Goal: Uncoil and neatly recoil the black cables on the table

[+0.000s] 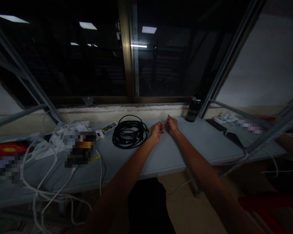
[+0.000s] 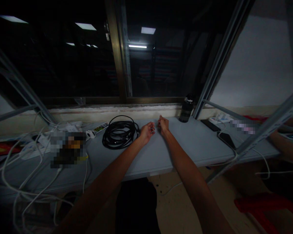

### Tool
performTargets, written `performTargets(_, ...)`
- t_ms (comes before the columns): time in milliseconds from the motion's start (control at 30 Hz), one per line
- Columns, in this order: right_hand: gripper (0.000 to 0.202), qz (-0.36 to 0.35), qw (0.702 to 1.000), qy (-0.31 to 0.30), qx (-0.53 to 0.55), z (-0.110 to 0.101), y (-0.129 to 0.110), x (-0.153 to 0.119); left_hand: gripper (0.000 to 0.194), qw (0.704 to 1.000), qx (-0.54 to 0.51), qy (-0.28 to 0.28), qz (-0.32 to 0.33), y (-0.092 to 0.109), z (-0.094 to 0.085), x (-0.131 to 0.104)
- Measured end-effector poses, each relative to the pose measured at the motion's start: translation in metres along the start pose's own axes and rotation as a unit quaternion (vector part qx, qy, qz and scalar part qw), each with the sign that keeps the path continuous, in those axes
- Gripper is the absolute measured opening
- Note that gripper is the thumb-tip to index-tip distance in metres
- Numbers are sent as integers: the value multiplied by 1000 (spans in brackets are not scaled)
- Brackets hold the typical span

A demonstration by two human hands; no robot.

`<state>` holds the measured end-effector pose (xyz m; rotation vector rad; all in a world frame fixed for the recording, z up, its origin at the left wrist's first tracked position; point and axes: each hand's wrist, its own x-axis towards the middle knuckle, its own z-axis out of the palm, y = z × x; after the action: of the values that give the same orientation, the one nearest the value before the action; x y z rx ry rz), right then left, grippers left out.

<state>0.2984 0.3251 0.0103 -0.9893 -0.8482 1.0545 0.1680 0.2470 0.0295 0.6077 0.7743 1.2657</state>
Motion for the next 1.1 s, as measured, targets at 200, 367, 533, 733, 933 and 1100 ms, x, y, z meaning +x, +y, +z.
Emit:
performTargets(200,64,0,1000,-4,2,0,1,0,21,1000,0,-2,2,0,0,-1)
performTargets(367,64,-4,1000,0,-1,0,0,-1,23,1000,1,0,4,-1,-1,0)
performTargets(533,64,-6,1000,-7,0,0,0,-1,24,1000,3,2,2,-1,0,1)
performTargets(733,63,-8,1000,-9,-1,0,1,-1,23,1000,3,4,2,0,0,0)
performTargets(933,62,-2,1000,-5,-3,0,-1,-2,21,1000,3,8,1,0,1,-1)
performTargets(1100,63,0,1000,-4,-7,1,-3,-3,22,1000,3,6,0,1,1,-2)
